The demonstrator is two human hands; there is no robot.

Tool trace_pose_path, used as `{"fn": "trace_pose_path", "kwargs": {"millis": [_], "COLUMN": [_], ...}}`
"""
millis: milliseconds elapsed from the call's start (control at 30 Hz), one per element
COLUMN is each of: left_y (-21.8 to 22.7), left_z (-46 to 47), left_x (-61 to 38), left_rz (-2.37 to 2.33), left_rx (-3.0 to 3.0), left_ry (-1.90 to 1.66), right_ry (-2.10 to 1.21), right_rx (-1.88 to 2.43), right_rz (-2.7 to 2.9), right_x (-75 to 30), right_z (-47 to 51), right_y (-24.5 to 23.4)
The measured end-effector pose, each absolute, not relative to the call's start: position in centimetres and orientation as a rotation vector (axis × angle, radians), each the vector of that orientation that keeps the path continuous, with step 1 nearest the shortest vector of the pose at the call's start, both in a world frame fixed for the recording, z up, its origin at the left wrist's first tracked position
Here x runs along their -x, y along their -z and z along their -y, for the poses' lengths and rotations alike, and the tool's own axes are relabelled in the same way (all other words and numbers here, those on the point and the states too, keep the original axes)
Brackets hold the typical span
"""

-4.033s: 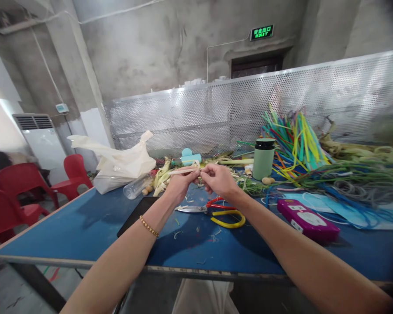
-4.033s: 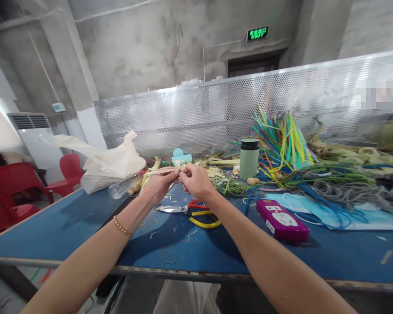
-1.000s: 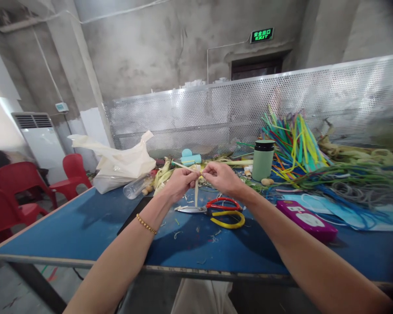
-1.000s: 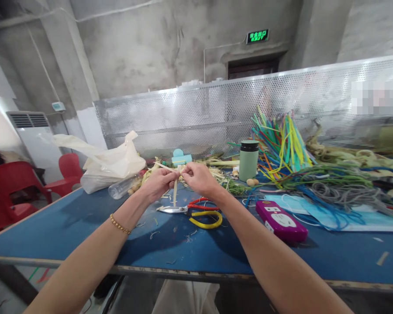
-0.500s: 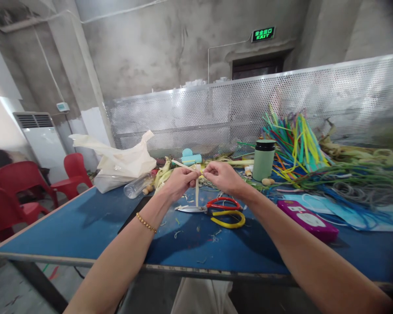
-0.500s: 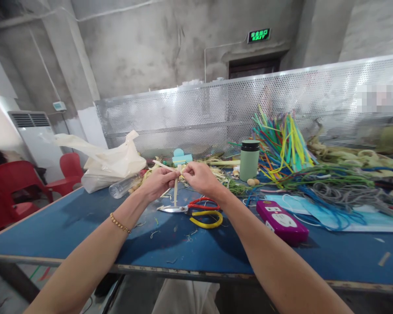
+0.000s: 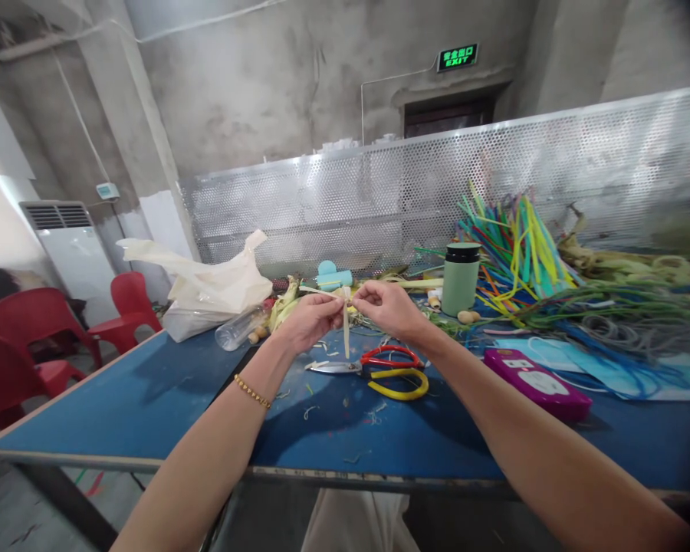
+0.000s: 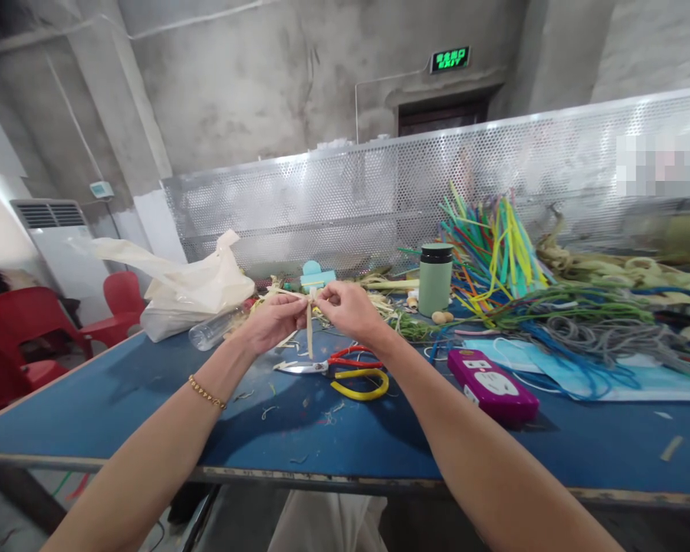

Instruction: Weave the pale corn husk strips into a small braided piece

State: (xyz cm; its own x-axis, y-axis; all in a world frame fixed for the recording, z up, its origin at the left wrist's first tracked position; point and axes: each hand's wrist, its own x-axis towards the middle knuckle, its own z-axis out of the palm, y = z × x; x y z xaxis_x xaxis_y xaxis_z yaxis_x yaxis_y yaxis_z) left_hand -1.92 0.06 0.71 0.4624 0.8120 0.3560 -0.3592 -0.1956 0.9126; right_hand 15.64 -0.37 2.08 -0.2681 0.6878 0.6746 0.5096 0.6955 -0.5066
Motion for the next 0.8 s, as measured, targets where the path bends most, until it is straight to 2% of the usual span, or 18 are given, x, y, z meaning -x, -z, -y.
{"fn": "trace_pose_path", "kwargs": {"millis": [333, 633, 800], "left_y": [-0.44, -0.25, -0.23], "left_z": [0.00, -0.20, -0.19], "left_x": [1.32, 1.69, 1.59], "left_rz": [-0.532, -0.555, -0.537], "left_rx": [-1.367, -1.603, -1.569], "left_ry": [-1.208, -1.196, -1.167], "right_ry": [-0.351, -0.794, -0.883], "right_rx": [0.949, 0.833, 0.736], "right_rz": [1.881, 1.738, 1.629], "right_x": [-15.22, -15.12, -14.86], "right_z": [0.43, 1.19, 1.11], "right_y": [-1.70, -1.99, -1.80]}}
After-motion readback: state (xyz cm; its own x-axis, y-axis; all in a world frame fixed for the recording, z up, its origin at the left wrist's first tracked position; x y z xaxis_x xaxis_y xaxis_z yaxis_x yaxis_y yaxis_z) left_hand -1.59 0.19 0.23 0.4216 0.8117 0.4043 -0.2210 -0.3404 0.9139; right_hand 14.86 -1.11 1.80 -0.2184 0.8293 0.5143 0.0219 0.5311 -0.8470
